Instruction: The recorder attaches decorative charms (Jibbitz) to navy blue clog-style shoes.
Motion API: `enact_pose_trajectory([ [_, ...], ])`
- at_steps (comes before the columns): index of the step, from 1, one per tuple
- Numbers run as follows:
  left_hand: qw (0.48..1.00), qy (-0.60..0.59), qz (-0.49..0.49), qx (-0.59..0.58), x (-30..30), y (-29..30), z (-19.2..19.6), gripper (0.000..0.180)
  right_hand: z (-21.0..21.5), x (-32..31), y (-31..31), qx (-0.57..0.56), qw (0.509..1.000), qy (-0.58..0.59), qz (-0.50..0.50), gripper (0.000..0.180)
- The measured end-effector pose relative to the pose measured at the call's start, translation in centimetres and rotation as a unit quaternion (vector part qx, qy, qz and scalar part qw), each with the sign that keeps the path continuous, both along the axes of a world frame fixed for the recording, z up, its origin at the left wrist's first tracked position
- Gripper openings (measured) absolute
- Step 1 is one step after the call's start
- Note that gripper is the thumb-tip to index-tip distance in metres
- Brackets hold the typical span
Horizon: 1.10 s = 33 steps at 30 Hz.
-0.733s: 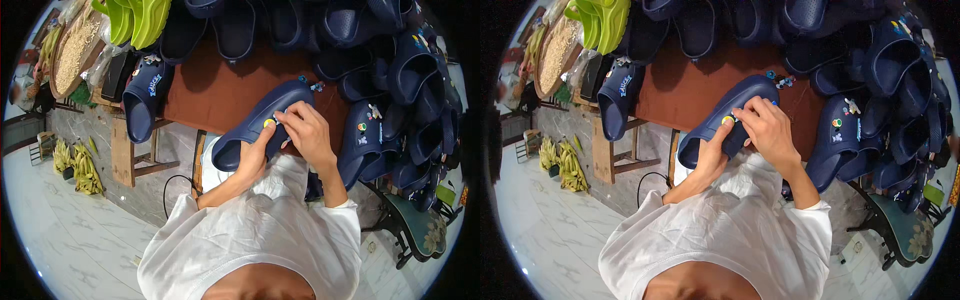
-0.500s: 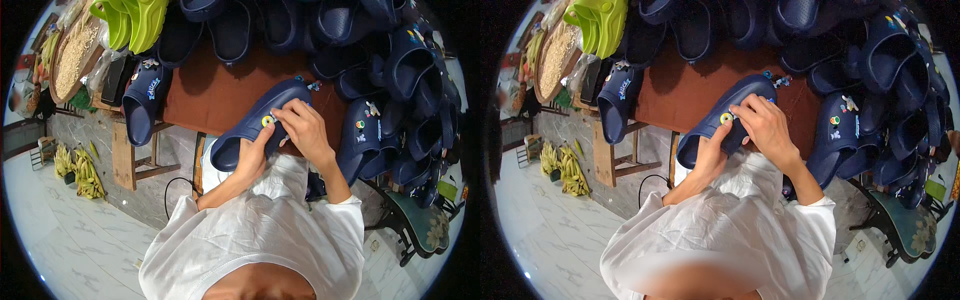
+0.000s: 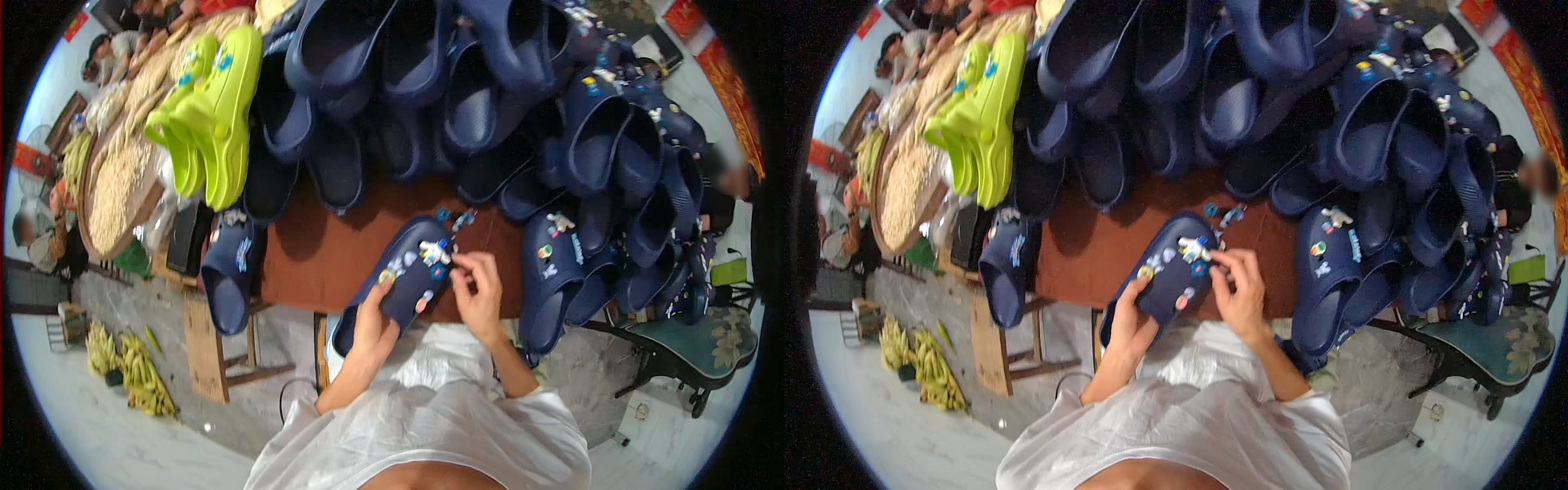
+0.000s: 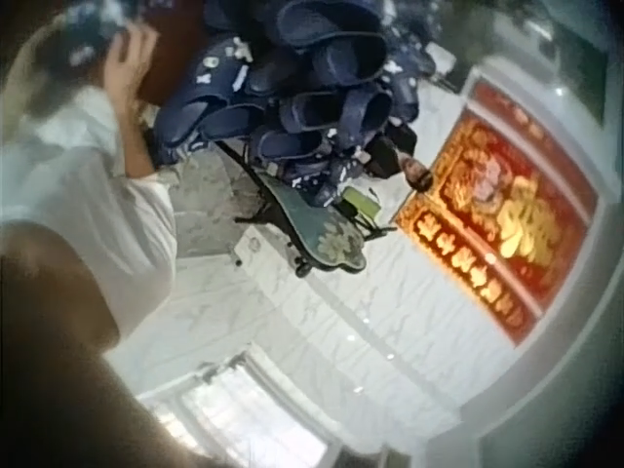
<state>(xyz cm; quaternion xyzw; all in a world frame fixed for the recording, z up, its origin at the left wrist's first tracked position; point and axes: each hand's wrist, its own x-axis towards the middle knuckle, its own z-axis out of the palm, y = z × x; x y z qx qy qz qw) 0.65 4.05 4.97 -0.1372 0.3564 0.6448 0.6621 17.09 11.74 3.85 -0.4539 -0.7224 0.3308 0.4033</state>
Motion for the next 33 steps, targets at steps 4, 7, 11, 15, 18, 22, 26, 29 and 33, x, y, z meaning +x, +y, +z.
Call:
enact_pose_trajectory([
  [4,0.999,-0.018,0.028,-0.014,-0.6,-0.6,0.1,0.039,-2.2,0.5,-3.6,-0.092,0.992,0.084,-0.007,0.044],
  [7,0.998,-0.053,0.026,0.024,-0.7,0.1,2.4,0.039,-3.1,0.4,-6.2,-0.112,0.99,0.079,0.032,0.055],
  [11,0.993,-0.1,0.028,0.061,-0.5,1.6,4.0,0.04,-3.9,0.3,-8.5,-0.133,0.981,-0.005,0.14,0.067],
  [15,0.988,-0.121,-0.01,0.098,1.0,3.5,5.8,0.041,-4.5,-0.4,-9.1,-0.188,0.972,0.021,0.138,0.069],
  [18,0.986,-0.12,-0.01,0.116,2.0,4.3,6.6,0.039,-2.3,-0.8,-8.3,-0.228,0.962,0.072,0.133,0.07],
  [22,0.984,-0.116,-0.014,0.135,3.1,5.1,7.3,0.038,-5.2,-0.6,-8.2,-0.204,0.956,0.179,0.112,0.069],
  [26,0.989,-0.01,0.042,0.142,4.6,4.7,6.8,0.04,-4.7,-0.4,-7.2,-0.111,0.967,0.193,0.123,0.06],
  [29,0.982,0.065,0.073,0.162,5.3,3.8,7.0,0.04,-5.0,0.7,-5.9,-0.16,0.963,0.161,0.145,0.061],
  [33,0.95,0.232,0.063,0.198,5.6,2.5,6.2,0.051,-4.7,0.0,-3.9,-0.106,0.978,0.097,0.149,0.058],
])
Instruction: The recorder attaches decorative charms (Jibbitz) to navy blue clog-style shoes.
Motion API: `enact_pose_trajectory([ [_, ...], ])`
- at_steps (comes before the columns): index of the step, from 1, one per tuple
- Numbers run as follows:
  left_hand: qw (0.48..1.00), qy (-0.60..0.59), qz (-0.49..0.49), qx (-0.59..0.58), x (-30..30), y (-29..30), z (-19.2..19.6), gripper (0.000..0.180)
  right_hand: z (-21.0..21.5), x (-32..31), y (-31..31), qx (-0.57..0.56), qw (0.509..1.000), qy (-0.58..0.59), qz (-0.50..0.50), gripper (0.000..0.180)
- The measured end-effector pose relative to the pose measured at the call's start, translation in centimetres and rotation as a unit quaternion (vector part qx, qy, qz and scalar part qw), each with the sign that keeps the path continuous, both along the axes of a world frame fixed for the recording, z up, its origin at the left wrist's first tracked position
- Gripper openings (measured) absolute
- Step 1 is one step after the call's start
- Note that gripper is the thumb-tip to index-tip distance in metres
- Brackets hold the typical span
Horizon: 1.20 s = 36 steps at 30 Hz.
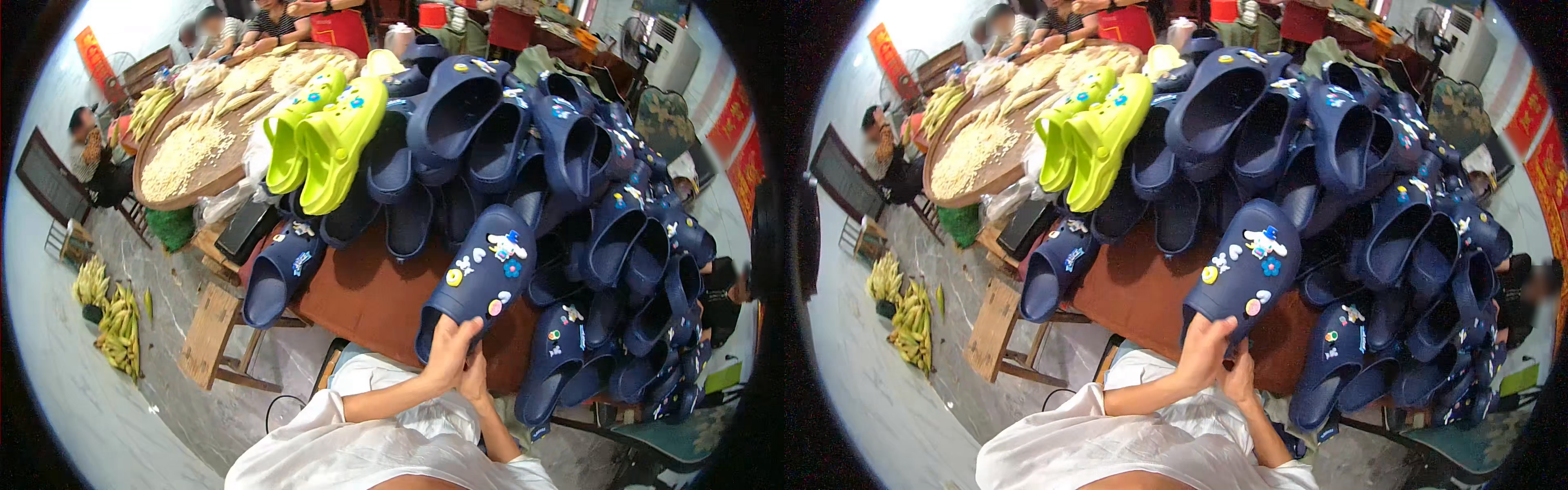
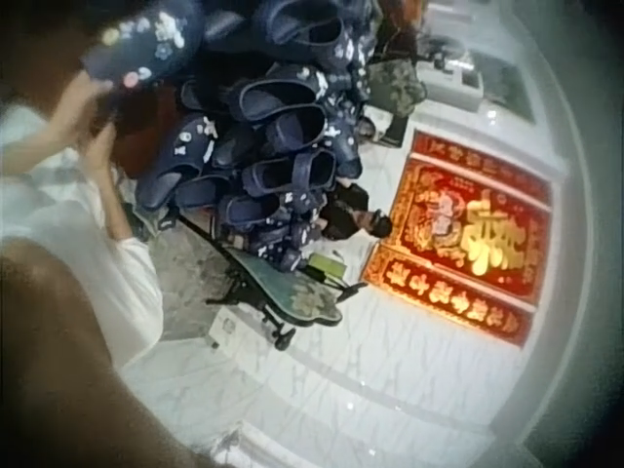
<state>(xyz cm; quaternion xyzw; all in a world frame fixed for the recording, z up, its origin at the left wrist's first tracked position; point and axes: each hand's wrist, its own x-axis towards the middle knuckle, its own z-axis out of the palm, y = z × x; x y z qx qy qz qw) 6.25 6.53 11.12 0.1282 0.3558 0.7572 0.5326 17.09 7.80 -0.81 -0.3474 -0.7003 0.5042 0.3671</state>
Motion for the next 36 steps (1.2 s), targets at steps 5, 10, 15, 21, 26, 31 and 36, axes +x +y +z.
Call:
enact_pose_trajectory([
  [5,0.987,0.13,0.052,0.079,0.3,-1.0,0.1,0.065,1.2,0.0,1.3,0.028,0.985,-0.152,0.079,0.072],
  [10,0.976,0.171,0.08,0.108,-1.1,-1.5,0.6,0.065,5.9,-3.2,3.1,0.187,0.976,-0.062,0.092,0.048],
  [15,0.951,0.274,0.099,0.106,-2.8,-1.8,1.5,0.053,6.3,-3.9,4.0,0.058,0.988,-0.012,0.145,0.058],
  [21,0.839,0.53,0.101,0.071,-4.7,-3.1,3.9,0.057,7.3,-4.6,5.4,-0.047,0.979,0.085,0.181,0.063],
  [26,0.708,0.618,0.33,0.091,-6.3,-4.9,3.9,0.059,14.3,-7.5,6.8,-0.101,0.969,0.119,0.19,0.066],
  [31,0.85,0.451,0.272,0.017,-9.7,-3.9,3.9,0.075,17.1,-9.9,7.9,-0.079,0.971,0.125,0.187,0.067],
  [36,0.956,0.27,0.091,0.066,-13.2,-3.0,4.9,0.06,18.4,-13.4,8.9,-0.017,0.959,0.159,0.236,0.055],
])
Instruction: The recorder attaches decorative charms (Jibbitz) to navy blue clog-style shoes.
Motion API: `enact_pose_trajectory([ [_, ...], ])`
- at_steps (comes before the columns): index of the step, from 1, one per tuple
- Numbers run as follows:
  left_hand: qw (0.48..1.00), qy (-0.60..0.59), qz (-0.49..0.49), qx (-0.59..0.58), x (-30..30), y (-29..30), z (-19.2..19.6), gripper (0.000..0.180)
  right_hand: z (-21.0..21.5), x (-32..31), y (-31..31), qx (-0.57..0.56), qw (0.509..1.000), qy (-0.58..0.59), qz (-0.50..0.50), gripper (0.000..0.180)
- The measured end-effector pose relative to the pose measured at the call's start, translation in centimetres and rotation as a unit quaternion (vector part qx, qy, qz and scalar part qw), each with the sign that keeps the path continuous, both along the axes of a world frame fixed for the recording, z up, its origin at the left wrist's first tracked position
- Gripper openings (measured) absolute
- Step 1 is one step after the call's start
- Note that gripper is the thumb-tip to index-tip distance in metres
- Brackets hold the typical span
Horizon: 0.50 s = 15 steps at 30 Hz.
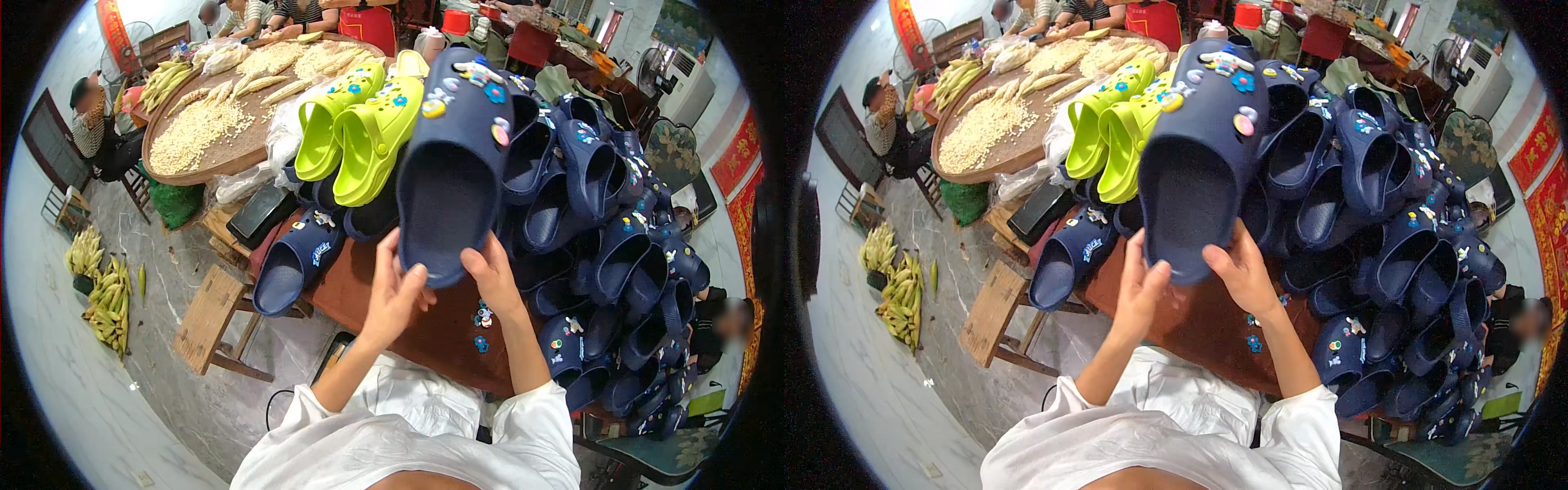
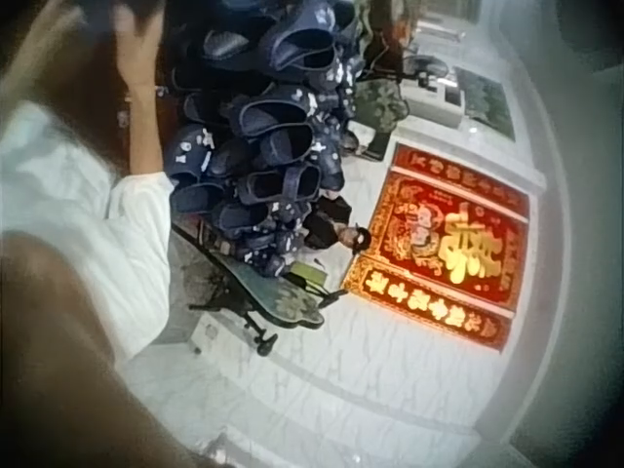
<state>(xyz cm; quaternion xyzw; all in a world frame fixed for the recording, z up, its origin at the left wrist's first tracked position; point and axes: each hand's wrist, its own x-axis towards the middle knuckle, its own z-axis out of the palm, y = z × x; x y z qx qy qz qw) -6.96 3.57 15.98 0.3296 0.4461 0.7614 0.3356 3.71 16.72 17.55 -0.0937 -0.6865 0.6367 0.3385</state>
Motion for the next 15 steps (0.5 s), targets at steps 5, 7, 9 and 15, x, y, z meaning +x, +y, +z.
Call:
enact_pose_trajectory([
  [5,0.999,-0.023,0.021,0.011,-4.4,2.5,1.4,0.053,0.1,0.1,-0.2,-0.028,0.999,-0.012,0.024,0.043],
  [7,0.998,0.015,0.066,-0.004,-6.1,3.7,2.4,0.052,-1.5,1.6,-0.5,-0.053,0.998,-0.046,0.006,0.036],
  [9,0.993,0.053,0.101,0.007,-8.1,5.0,3.7,0.051,-3.5,3.2,-0.8,-0.045,0.998,-0.049,-0.017,0.03],
  [15,0.963,0.188,0.192,-0.026,-12.2,10.0,6.3,0.051,-10.4,10.8,-1.9,-0.03,0.98,-0.156,-0.118,0.02],
])
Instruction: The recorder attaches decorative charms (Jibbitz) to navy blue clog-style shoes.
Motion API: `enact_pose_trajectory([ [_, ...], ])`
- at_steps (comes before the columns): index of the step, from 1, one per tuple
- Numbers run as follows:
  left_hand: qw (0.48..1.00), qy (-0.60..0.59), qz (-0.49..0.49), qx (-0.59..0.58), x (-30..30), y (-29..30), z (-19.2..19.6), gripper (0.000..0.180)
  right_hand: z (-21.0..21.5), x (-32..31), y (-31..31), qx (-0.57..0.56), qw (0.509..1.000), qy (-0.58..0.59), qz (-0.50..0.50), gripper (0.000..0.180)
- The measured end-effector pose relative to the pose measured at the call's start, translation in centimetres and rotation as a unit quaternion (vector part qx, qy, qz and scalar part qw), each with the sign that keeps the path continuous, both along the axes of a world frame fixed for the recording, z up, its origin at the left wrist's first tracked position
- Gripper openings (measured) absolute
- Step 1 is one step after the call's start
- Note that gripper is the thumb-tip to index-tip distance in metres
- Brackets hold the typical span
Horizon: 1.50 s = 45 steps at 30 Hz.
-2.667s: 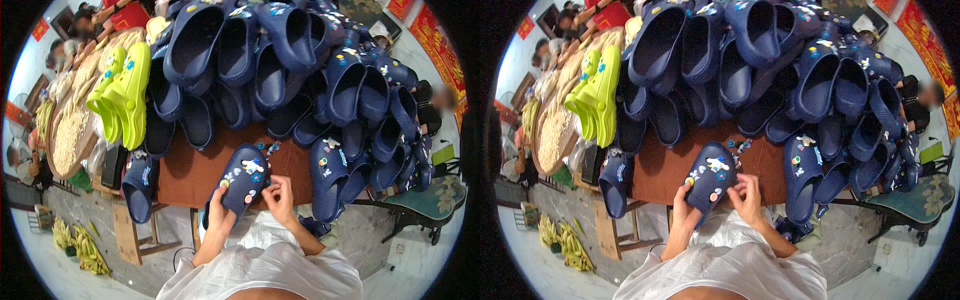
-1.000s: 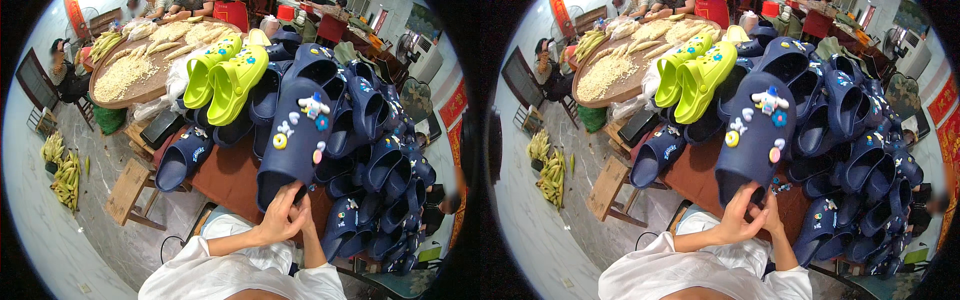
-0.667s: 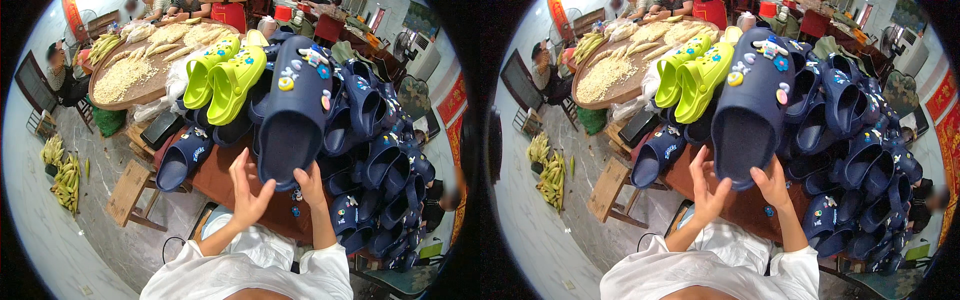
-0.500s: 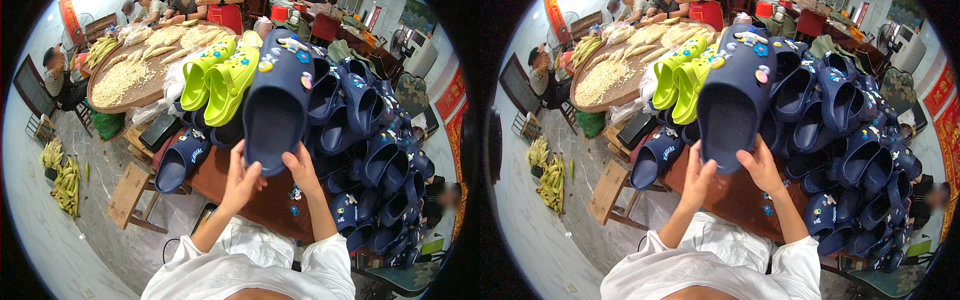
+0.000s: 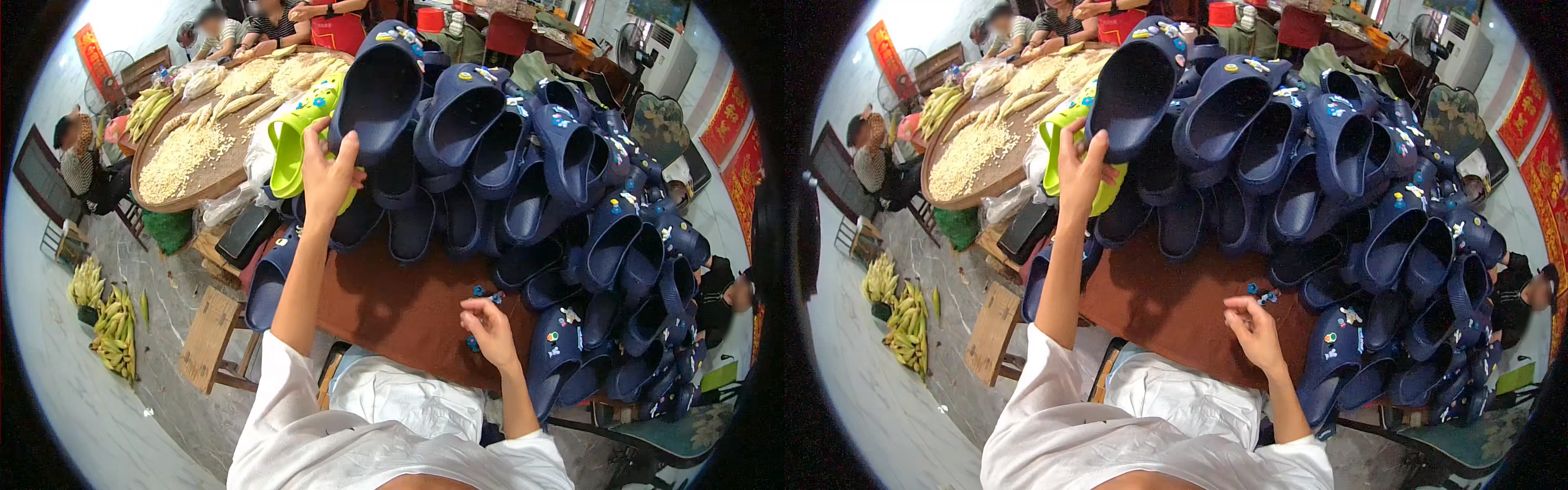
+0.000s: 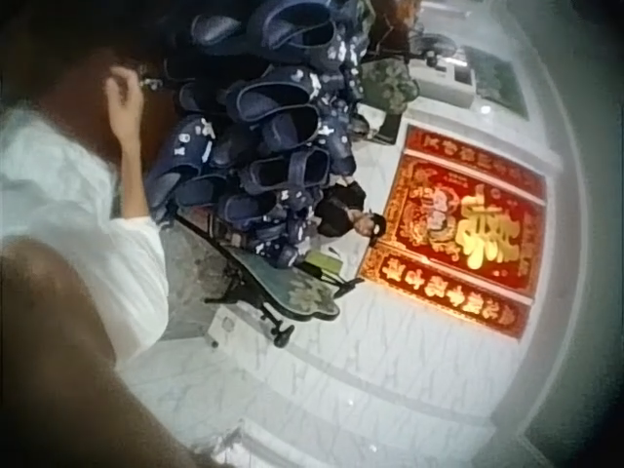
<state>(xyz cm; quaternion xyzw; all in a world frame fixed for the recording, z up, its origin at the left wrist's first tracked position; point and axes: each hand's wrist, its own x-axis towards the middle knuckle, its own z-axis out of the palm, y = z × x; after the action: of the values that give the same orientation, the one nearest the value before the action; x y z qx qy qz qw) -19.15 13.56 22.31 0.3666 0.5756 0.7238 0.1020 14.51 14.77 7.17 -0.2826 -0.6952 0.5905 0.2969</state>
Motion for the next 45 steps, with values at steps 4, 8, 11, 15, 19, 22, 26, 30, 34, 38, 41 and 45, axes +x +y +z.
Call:
enact_pose_trajectory([
  [4,0.993,0.054,0.051,-0.096,-1.3,3.8,1.1,0.055,-2.7,3.7,-1.4,-0.037,0.997,-0.044,-0.048,0.019],
  [8,0.982,0.096,0.072,-0.143,-2.4,6.6,2.0,0.057,-4.0,5.3,-2.4,-0.079,0.993,-0.055,-0.074,0.019],
  [11,0.981,0.098,0.068,-0.153,-3.1,8.4,2.3,0.057,-4.4,5.4,-2.6,-0.084,0.991,-0.063,-0.081,0.018],
  [15,0.978,0.109,0.088,-0.157,-4.5,10.9,2.2,0.063,-4.9,4.7,-2.5,-0.094,0.99,-0.073,-0.078,0.019],
  [19,0.966,0.174,0.141,-0.131,-6.0,12.9,1.0,0.065,-4.5,3.9,-2.7,-0.072,0.99,-0.104,-0.056,0.019],
  [22,0.971,0.181,0.092,-0.126,-3.4,13.5,1.5,0.065,-4.4,3.8,-3.0,-0.085,0.99,-0.089,-0.067,0.017],
  [26,0.973,0.187,0.135,0.003,-2.6,13.5,0.2,0.066,-5.2,3.9,-3.0,-0.08,0.991,-0.098,-0.05,0.017],
  [30,0.959,0.2,0.194,-0.044,-1.8,12.5,-1.3,0.077,-5.1,4.0,-3.3,-0.091,0.99,-0.1,-0.046,0.018],
  [34,0.943,0.259,0.195,0.068,1.6,6.1,-3.1,0.058,-5.8,4.2,-3.4,-0.094,0.988,-0.109,-0.051,0.018],
  [38,0.971,0.208,0.113,-0.014,6.0,-5.0,-6.6,0.044,-6.4,3.7,-3.2,-0.079,0.988,-0.115,-0.06,0.017],
  [41,0.96,0.215,0.167,-0.07,5.9,-9.8,-13.2,0.038,-6.0,4.0,-3.2,-0.028,0.984,-0.156,-0.076,0.016],
  [45,0.915,0.209,0.282,-0.199,3.5,-15.4,-17.2,0.038,-6.2,4.3,-2.8,-0.022,0.983,-0.156,-0.098,0.016],
])
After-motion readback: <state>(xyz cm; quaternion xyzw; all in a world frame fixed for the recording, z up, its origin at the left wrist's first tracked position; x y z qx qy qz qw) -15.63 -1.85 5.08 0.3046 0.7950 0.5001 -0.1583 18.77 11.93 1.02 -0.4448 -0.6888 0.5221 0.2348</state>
